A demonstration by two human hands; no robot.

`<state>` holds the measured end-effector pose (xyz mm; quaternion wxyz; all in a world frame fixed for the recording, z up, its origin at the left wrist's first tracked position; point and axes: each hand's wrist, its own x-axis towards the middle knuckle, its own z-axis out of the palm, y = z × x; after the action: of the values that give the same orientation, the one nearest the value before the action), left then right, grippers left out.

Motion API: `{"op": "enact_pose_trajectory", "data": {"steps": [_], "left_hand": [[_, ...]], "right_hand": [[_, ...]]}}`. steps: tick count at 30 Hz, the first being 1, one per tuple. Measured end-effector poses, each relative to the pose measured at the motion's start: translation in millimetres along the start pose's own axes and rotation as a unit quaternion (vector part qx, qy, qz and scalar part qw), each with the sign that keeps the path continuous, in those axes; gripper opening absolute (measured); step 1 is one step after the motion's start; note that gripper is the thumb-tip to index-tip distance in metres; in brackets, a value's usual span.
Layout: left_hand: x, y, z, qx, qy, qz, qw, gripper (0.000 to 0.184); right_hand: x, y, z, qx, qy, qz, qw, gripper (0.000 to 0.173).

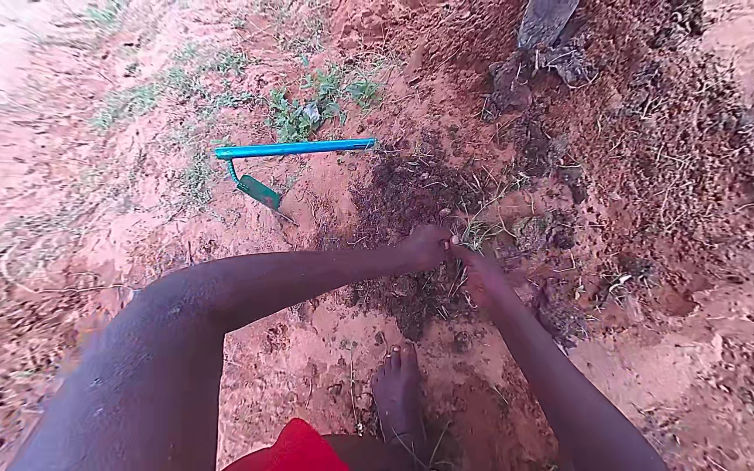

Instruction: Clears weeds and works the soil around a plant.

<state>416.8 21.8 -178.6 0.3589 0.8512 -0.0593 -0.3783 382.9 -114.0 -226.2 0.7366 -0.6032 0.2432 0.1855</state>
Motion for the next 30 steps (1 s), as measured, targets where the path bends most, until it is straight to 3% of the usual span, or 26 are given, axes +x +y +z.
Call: {"op": "enact_pose_trajectory", "data": {"steps": [3,5,9,13,17,19,22,27,30], "left_hand": [[4,-4,9,-0.020,0.036,-0.017,0.999,0.028],[8,-1,6,-0.004,0.053,-0.019,0.998,0.038],[13,1,-11,0.106,0.044,0.037,0.993,0.046],[22,-19,-69,0.190,0.187,0.063,0.962,0.034],[53,-57,-154,0.174,0.311,0.002,0.934,0.050],[64,-71,-181,0.165,0.300,0.003,0.940,0.056],[78,-73,-191,0.159,0.249,0.006,0.955,0.044],[111,-72,-189,0.242,0.224,-0.164,0.930,0.035],[110,-60,-184,0.284,0.224,-0.196,0.911,0.025]], "right_hand": [[3,18,18,0.087,0.050,-0.008,0.995,0.027],[6,20,22,0.128,0.073,-0.013,0.989,0.023],[9,5,20,0.176,0.113,-0.015,0.978,0.019],[20,-17,6,0.186,0.141,-0.027,0.972,0.014],[23,-30,-5,0.135,0.152,-0.044,0.978,0.012],[27,-30,-9,0.118,0.159,-0.066,0.978,0.014],[31,-26,-11,0.103,0.148,-0.081,0.980,0.013],[33,-19,-6,0.105,0.130,-0.052,0.985,0.012],[32,-17,-3,0.104,0.114,-0.041,0.987,0.012]]}}
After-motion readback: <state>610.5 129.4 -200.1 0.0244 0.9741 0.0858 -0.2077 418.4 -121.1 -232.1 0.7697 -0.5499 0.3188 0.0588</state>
